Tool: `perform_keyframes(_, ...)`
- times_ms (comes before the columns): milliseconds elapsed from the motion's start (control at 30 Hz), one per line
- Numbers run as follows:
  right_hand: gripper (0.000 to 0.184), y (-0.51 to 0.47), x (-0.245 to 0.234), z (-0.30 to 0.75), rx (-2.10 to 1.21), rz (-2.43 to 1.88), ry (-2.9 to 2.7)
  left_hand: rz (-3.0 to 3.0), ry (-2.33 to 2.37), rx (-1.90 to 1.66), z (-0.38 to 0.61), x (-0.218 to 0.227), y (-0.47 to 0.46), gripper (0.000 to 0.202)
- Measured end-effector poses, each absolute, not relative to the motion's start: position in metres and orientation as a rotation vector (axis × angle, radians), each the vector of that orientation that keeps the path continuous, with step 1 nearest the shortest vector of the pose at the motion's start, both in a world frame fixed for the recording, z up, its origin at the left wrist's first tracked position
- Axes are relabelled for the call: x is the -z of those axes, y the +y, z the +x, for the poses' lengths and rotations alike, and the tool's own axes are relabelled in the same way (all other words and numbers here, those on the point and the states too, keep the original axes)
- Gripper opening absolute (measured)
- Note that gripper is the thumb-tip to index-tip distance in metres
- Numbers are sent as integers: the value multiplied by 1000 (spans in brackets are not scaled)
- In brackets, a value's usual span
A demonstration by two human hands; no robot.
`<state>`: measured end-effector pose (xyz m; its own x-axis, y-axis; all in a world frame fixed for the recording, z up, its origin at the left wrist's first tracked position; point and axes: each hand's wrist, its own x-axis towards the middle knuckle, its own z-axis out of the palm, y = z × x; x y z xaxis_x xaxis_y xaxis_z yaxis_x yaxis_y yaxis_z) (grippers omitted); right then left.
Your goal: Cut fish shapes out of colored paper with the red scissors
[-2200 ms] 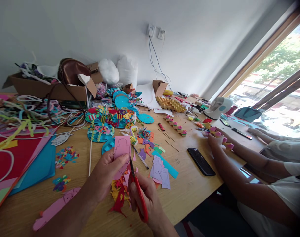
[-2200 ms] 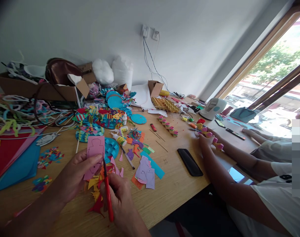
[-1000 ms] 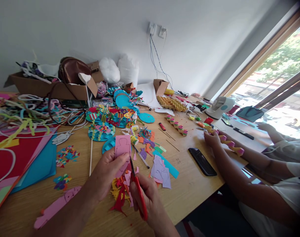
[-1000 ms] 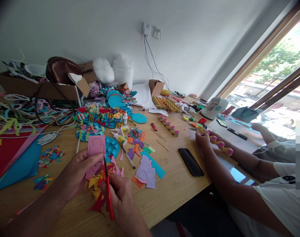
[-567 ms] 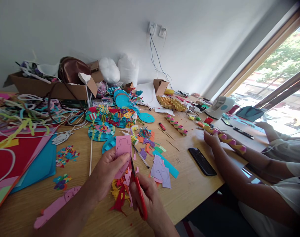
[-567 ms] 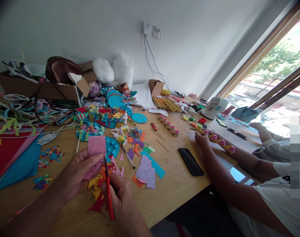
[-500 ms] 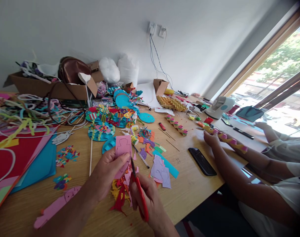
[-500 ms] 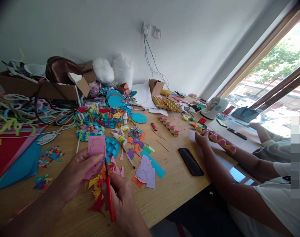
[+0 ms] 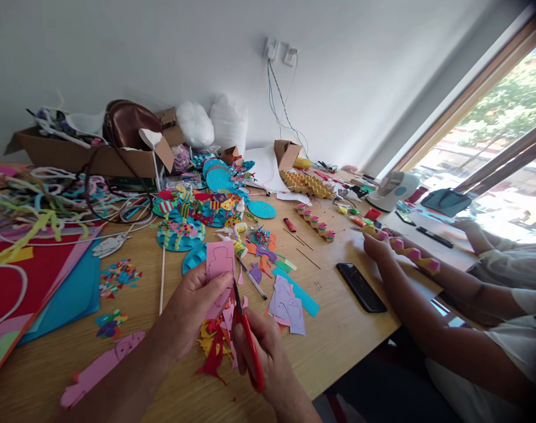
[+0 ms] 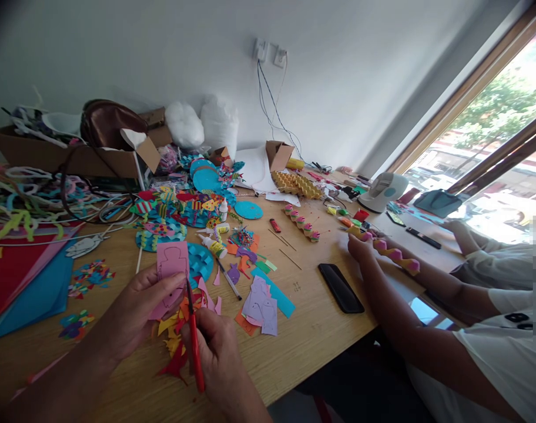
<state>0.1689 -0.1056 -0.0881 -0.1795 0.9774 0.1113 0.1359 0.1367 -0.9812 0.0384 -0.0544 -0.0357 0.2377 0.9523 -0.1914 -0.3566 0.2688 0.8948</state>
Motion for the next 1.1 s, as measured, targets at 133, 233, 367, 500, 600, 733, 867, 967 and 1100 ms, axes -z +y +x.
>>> perform_keyframes(133, 50, -106, 89, 170, -1163, -1155, -1519, 840, 888, -1042, 39, 35, -53, 20)
perform_keyframes(233, 48, -106, 88, 171, -1164, -1158, -1521, 844, 897, -1049, 39, 35, -54, 20)
perform_keyframes(367, 47, -106, 88, 171, -1144, -1167, -1519, 832, 914, -1055, 40, 33, -55, 19)
perform_keyframes(500, 49, -106, 87, 171, -1127, -1169, -1526, 793, 878, -1058, 40, 31, -54, 21)
perform_keyframes(600, 51, -106, 87, 171, -1135, -1178, -1522, 795, 868, -1060, 38, 29, -51, 20)
perform_keyframes(733, 54, -105, 86, 168, -1171, -1172, -1461, 779, 875, -1048, 37, 27, -50, 20)
perform_keyframes(867, 55, -104, 86, 167, -1223, -1129, -1399, 758, 848, -1033, 39, 29, -52, 20)
perform_keyframes(967, 54, -104, 89, 167, -1272, -1097, -1371, 752, 823, -1019, 39, 33, -54, 19)
perform_keyframes(1100, 53, -104, 93, 167, -1301, -1086, -1347, 752, 794, -1020, 40, 38, -54, 16)
